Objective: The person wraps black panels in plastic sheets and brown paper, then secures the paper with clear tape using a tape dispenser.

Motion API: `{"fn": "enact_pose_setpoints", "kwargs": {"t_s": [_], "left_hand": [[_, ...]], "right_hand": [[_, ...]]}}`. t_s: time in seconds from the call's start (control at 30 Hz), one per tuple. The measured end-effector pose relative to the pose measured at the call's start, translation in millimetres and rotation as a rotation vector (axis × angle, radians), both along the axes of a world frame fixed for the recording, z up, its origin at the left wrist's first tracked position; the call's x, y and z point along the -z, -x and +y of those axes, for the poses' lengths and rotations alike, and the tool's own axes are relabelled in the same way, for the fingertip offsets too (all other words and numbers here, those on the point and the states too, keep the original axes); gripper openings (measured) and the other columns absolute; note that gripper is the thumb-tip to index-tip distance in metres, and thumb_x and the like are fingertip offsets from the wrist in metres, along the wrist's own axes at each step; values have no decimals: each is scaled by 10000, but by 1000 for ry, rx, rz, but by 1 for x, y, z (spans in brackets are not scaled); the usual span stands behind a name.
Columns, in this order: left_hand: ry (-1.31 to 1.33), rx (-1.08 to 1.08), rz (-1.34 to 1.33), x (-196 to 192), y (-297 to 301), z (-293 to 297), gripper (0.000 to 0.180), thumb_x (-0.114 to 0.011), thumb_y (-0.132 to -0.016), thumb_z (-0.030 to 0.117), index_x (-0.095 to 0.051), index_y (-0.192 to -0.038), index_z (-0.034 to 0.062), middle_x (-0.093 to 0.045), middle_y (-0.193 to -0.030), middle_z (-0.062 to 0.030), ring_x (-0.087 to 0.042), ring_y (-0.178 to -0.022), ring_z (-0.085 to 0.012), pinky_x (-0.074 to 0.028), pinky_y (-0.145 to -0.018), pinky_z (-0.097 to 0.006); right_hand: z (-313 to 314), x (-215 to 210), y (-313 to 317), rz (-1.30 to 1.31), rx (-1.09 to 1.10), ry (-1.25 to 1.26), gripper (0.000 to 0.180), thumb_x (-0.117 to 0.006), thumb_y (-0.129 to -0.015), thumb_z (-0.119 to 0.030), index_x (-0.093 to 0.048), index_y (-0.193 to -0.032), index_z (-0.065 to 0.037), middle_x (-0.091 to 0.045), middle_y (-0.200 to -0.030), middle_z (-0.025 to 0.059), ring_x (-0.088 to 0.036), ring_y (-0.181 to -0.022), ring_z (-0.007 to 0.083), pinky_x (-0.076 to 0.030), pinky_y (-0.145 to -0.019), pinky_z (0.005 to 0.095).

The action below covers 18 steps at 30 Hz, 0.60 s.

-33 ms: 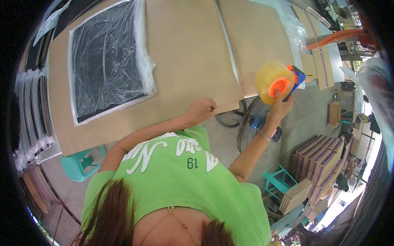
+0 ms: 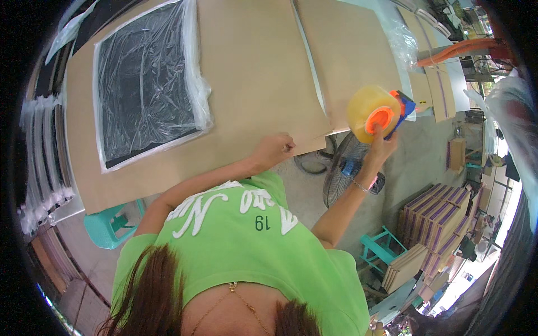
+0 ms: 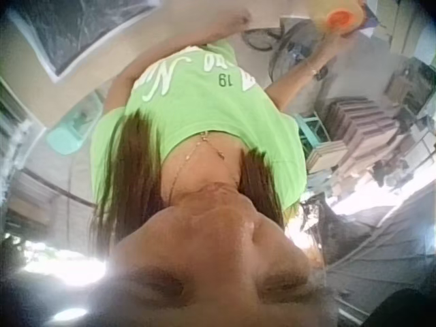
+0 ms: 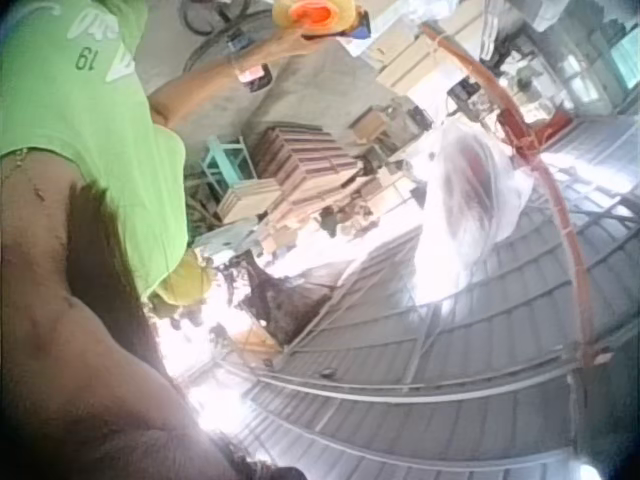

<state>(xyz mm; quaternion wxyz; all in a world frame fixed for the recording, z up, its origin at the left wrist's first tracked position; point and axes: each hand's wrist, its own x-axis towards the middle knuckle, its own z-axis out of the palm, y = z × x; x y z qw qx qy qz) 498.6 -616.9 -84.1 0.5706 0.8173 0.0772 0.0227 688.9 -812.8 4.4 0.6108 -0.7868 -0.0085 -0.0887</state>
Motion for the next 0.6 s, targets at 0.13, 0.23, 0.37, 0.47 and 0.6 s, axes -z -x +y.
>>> {"fn": "enact_pose_setpoints", "kwargs": {"t_s": [0.13,0.23,0.37,0.47,0.6], "left_hand": [[127,-105,-45,-11,6,6,120,-665,-765,93,-634,-837,3,-633,-836,-117,-639,-761,-266,-512,-697,-356],[214,-181,-62,-15,10,9,111,-653,-754,89,-608,-799,-3,-612,-809,-124,-624,-751,-281,-492,-680,-379],[138,-63,-50,-3,7,13,245,-621,-742,57,-591,-983,25,-579,-1037,-154,-593,-951,-294,-473,-771,-398],[-107,12,-213,16,-10,-13,468,-589,-738,52,-521,-1200,83,-483,-1221,-180,-529,-1084,-331,-439,-810,-448],[-585,195,-256,10,-27,-34,659,-562,-742,90,-407,-1380,138,-407,-1327,-195,-512,-1112,-362,-415,-789,-500]], "right_hand": [[-3,7,14,-60,9,81,395,-711,-751,-100,-575,-1095,38,-623,-1019,91,-577,-892,180,-459,-819,311],[2,1,27,-81,-41,119,398,-703,-760,-111,-575,-1100,51,-627,-1015,102,-580,-897,179,-460,-824,316],[10,-10,38,-107,-26,189,389,-679,-770,-109,-572,-1102,63,-629,-1024,116,-582,-905,181,-461,-829,322],[9,-14,40,-145,-2,209,388,-669,-770,-106,-567,-1102,67,-629,-1032,125,-584,-907,190,-461,-832,327],[7,-24,51,-136,15,211,408,-673,-776,-89,-565,-1137,69,-627,-1052,115,-584,-917,188,-463,-841,315]]}}
